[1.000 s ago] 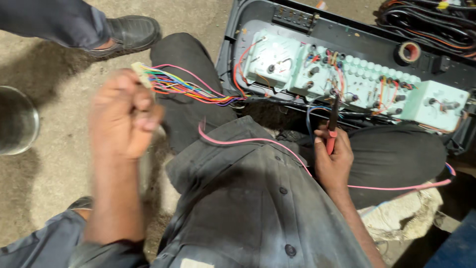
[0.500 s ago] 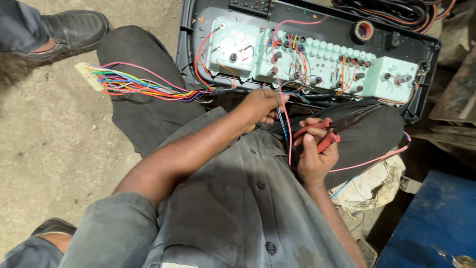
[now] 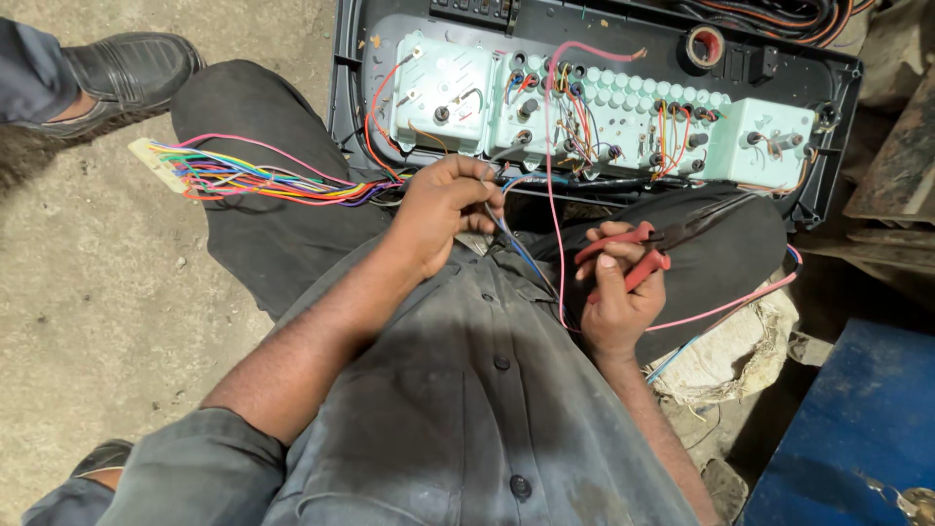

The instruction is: The person sits on the ground and works on an open electrical junction box. They use pliers to strip and twist wires, then apply electrical tape to insulate the connections.

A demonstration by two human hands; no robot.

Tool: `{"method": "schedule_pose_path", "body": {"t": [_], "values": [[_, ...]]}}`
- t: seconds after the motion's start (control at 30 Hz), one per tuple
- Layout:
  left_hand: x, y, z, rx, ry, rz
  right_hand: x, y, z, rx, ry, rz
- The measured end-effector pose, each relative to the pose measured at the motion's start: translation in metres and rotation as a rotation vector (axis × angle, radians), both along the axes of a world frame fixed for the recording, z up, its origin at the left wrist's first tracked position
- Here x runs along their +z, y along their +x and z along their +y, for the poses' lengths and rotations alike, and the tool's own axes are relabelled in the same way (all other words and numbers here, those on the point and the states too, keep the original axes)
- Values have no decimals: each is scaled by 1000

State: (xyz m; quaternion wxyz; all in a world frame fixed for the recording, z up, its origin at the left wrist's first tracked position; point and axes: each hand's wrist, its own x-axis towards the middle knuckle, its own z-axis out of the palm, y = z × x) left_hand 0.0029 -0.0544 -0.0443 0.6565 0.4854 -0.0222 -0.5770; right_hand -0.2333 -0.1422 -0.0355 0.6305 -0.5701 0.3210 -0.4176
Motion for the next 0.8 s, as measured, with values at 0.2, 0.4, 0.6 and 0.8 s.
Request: {"method": "schedule_pose_path", "body": {"t": [0.2, 0.4, 0.6, 0.8], "values": [[24, 25, 16, -154, -134, 237, -1, -1, 6, 109, -175, 183], [24, 23, 11, -148, -77, 86, -3, 4, 5, 148, -27, 212], [-3, 4, -1, -115, 40, 132, -3, 4, 5, 128, -36, 168], [-22, -7, -5, -247, 222, -53, -7, 2, 5, 93, 15, 129]]}}
